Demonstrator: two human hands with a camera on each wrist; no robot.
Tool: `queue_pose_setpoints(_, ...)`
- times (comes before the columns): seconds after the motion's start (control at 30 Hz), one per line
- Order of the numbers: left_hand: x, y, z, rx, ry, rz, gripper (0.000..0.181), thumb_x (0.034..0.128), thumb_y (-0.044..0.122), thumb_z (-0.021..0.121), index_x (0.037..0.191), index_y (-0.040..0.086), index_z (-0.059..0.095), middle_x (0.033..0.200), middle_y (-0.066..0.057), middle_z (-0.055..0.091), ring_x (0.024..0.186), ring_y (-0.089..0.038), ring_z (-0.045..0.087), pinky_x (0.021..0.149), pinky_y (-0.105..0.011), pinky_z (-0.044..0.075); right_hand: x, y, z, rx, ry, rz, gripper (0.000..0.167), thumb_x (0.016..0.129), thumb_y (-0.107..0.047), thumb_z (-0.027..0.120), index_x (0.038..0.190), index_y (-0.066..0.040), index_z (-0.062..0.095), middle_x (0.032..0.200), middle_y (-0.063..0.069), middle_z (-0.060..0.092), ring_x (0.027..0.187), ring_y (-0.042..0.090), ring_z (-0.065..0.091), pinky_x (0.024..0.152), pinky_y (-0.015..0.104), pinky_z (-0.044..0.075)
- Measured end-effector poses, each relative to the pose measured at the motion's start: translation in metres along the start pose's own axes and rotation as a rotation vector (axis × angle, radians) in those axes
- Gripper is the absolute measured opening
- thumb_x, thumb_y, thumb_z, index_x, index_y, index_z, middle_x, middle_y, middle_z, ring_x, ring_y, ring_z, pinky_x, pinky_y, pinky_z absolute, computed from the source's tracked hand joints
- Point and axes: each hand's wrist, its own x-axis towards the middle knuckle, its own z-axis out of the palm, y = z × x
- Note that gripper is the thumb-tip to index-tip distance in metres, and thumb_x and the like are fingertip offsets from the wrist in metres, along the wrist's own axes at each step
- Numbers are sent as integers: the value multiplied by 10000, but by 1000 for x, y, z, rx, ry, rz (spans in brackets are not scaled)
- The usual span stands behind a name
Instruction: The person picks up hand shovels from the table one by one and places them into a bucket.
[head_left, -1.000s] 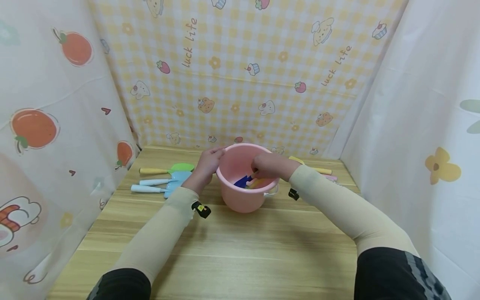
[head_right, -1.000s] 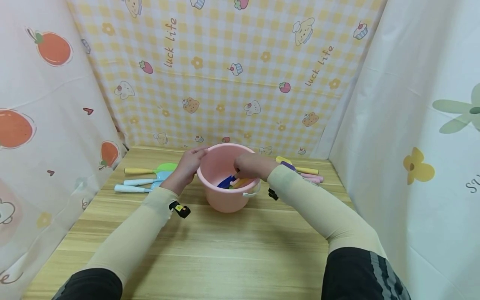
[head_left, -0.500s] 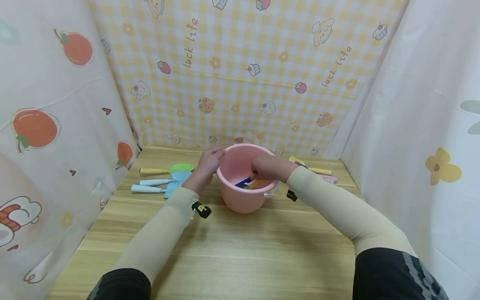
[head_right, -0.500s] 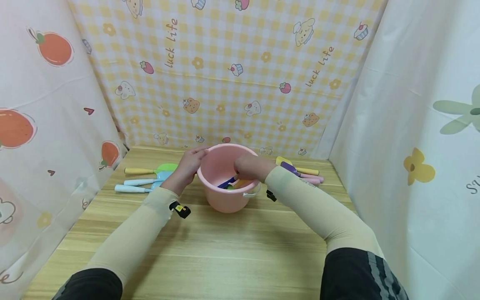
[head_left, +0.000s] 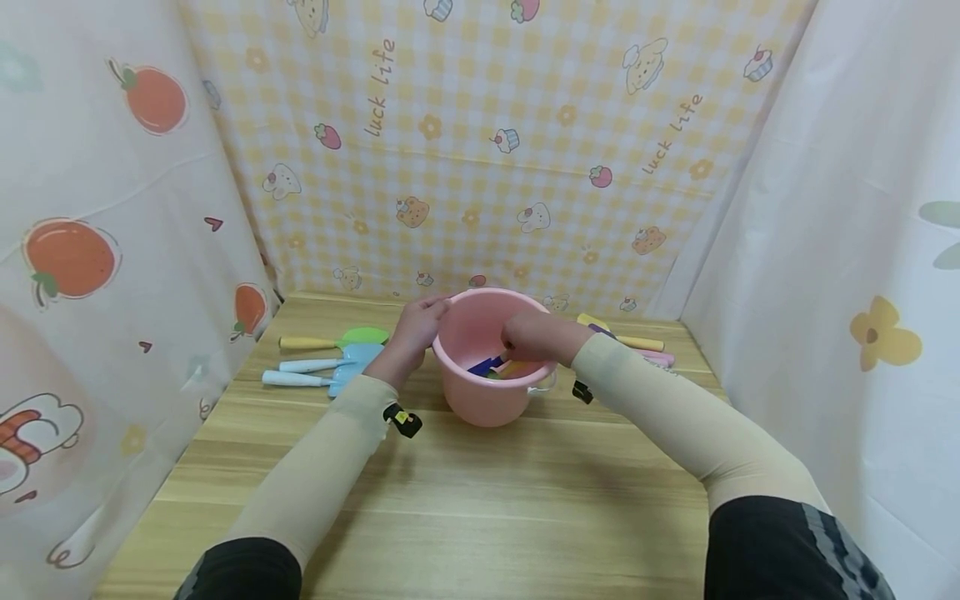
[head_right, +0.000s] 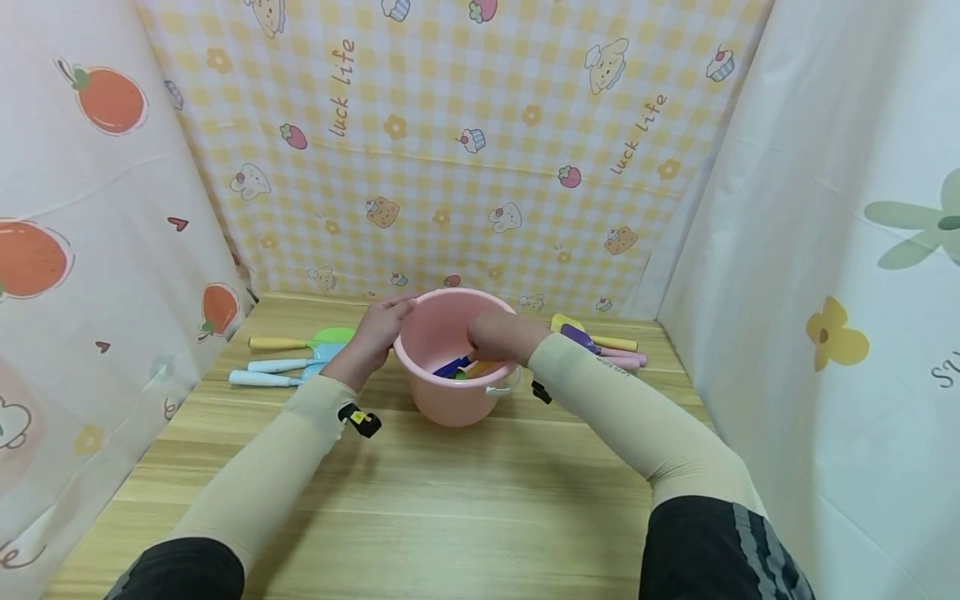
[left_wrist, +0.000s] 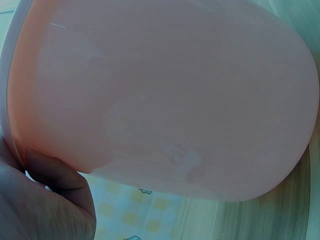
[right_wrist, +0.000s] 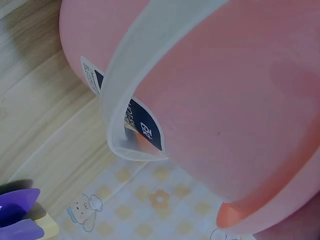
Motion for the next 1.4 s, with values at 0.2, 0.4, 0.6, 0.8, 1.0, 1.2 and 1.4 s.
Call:
queue_pose_setpoints(0.2,-1,0,0,-5,-4,2,449,1140,388,594,1517,164,690,1539,-102,637,1322,-297,653,1049,-457,602,-4,12,-4,124,96,-38,85,1072,-129,731,1040,-60,768,966,47,724,893,214,655,868,361,588)
queue_pose_setpoints(0.4,0,0,-1,-14,-9,2,447,1141,385,595,1521,167,687,1528,-107,645,1303,-294,666,1027,-443,610,-19,25,-9,145,259,-80,157,1070,-144,735,1176,-40,785,1176,90,738,1097,282,692,999,454,594)
queue_pose_setpoints(0.6,1,1,-2,-11,-6,-1,450,1138,388,598,1522,168,686,1513,-103,656,1290,-287,671,1017,-439,611,-35,34,-5,234,332,-95,202,1098,-182,697,1218,-46,787,1191,38,683,1086,241,656,956,441,586)
queue_pose_setpoints(0.8,1,0,-2,-11,-9,-1,445,1141,389,597,1521,175,687,1516,-94,656,1292,-278,668,1023,-435,610,-48,37,-6,298,394,-63,221,1098,-175,705,1258,-40,774,1190,33,688,1070,251,654,911,455,606)
queue_pose_setpoints(1.0,2,-2,-1,-19,-8,4,446,1137,384,604,1515,165,691,1522,-94,651,1299,-283,669,1035,-452,610,-66,48,-7,291,487,-99,209,1089,-128,709,1246,4,748,1224,98,721,1185,321,672,1008,588,571)
queue_pose_setpoints(1.2,3,-3,-1,-17,-7,8,439,1129,386,607,1505,179,702,1521,-88,651,1285,-281,672,1014,-444,613,-88,66,-3,321,543,-70,153,1087,-143,716,1194,-38,748,1183,91,730,1139,307,681,967,569,573)
queue_pose_setpoints(1.4,3,-2,-1,-16,-8,8,450,1128,393,607,1512,175,694,1525,-91,649,1277,-280,675,1017,-449,613,-108,80,8,355,586,-7,111,1076,-113,712,1171,-76,756,1192,113,750,1126,306,690,953,560,560)
